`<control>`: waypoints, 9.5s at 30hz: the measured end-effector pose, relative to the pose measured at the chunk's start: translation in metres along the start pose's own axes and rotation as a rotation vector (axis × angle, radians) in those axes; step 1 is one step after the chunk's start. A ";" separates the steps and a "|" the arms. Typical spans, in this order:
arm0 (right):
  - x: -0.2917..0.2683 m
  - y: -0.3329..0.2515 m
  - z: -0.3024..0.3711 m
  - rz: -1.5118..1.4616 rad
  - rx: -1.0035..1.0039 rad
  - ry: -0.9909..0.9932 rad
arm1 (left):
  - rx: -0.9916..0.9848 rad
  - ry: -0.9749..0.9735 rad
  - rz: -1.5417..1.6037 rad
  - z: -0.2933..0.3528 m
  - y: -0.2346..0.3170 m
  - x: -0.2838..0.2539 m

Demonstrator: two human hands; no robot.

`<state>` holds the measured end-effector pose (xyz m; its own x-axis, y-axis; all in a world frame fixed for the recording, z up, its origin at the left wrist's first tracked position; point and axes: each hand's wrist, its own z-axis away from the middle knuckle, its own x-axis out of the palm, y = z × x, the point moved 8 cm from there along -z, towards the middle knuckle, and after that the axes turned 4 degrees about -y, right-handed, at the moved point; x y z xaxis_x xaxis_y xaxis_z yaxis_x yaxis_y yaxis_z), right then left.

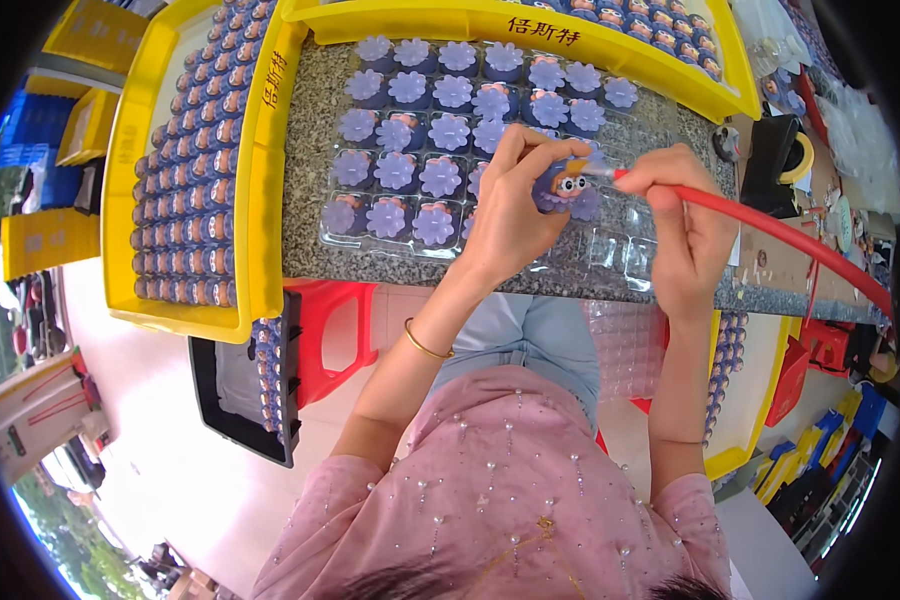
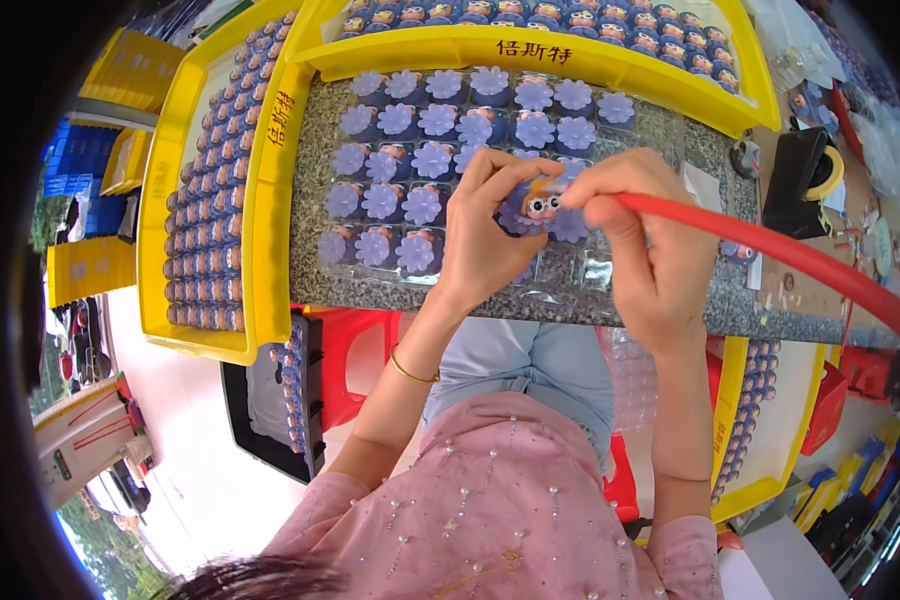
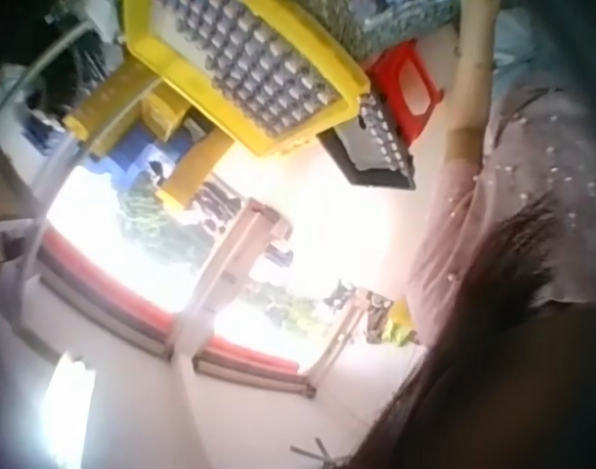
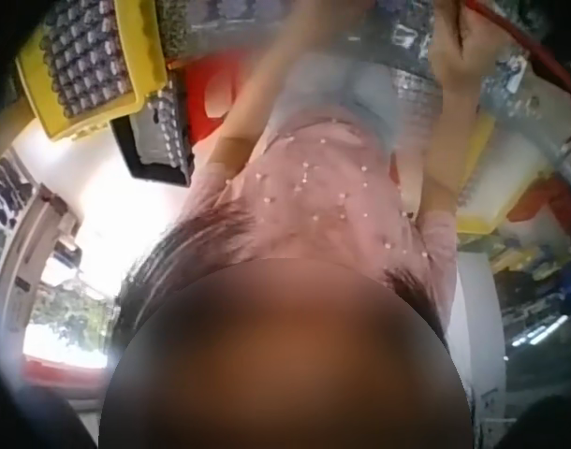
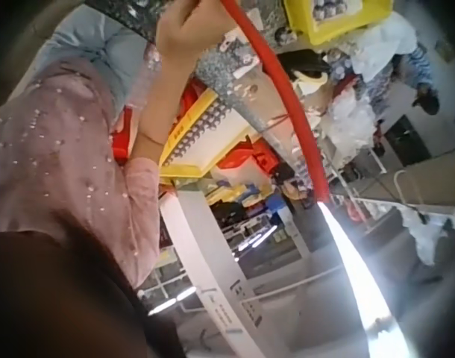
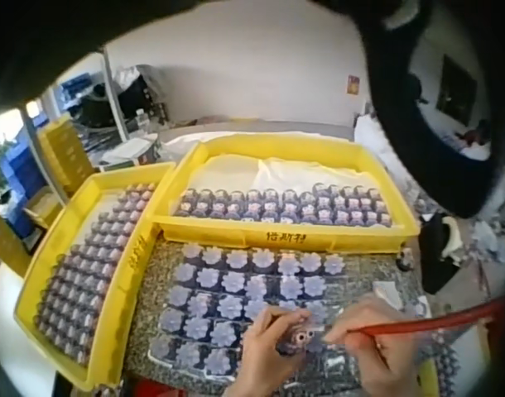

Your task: The recorder is painting small owl figurines at a factory workbench using a paintbrush.

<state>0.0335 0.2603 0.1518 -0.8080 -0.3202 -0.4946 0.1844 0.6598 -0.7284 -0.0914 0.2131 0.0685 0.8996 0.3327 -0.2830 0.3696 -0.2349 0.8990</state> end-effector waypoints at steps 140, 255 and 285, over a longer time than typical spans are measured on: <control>0.000 0.062 0.027 0.740 -0.005 -0.056 | 0.040 0.100 0.155 0.007 0.000 -0.006; -0.243 0.297 -0.136 0.736 0.096 0.526 | -0.233 -0.024 0.531 -0.017 0.010 0.004; -0.236 0.262 -0.119 0.945 0.207 0.729 | -0.274 -0.089 0.622 -0.014 0.012 0.023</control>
<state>0.2057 0.5893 0.1340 -0.4197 0.7312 -0.5378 0.9041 0.2842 -0.3191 -0.0699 0.2303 0.0771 0.9456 0.1313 0.2975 -0.2837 -0.1144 0.9521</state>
